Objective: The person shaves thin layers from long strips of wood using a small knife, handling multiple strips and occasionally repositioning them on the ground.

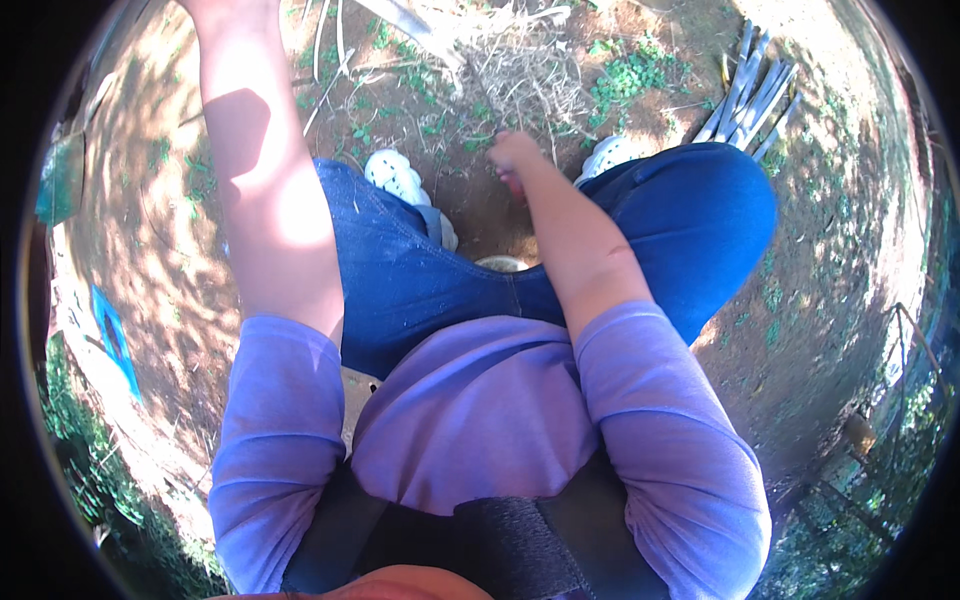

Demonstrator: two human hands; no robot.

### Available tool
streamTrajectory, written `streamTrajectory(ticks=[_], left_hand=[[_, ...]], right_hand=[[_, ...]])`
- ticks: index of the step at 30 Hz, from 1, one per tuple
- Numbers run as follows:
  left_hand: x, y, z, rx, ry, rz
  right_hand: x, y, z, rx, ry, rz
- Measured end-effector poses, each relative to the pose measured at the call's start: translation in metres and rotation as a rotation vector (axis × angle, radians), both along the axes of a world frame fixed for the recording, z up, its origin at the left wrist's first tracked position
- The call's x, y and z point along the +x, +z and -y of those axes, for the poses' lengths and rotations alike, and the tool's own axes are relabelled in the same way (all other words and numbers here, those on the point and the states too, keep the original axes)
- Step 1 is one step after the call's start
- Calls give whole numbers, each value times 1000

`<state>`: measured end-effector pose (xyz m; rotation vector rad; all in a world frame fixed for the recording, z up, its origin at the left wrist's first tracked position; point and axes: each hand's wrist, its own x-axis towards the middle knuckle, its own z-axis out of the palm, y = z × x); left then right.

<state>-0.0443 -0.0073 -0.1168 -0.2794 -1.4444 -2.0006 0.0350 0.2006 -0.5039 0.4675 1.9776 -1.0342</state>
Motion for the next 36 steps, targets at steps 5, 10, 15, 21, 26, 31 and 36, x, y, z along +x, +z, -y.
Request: streamTrajectory(ticks=[5, 10, 15, 21, 26, 31, 36], left_hand=[[-7, 8, 21, 47, -22, 52], [-21, 2, 51, 55, 54, 202], [-35, -24, 56, 164, -135, 155], [-26, -14, 73, 96, -145, 105], [-35, -27, 65, 124, -211, 78], [-30, -13, 48, 54, -145, 92], [-27, -10, 55, 73, -62, 165]], right_hand=[[7, -4, 17, 6, -108, -82], [-3, 36, 42, -80, -91, -217], [5, 94, 53, -356, -275, -252], [3, 110, 81, -394, -150, -682], [-13, 24, 21, 5, 302, -196], [2, 8, 18, -76, -64, -70], [-1, 85, 71, -234, -196, -389]])
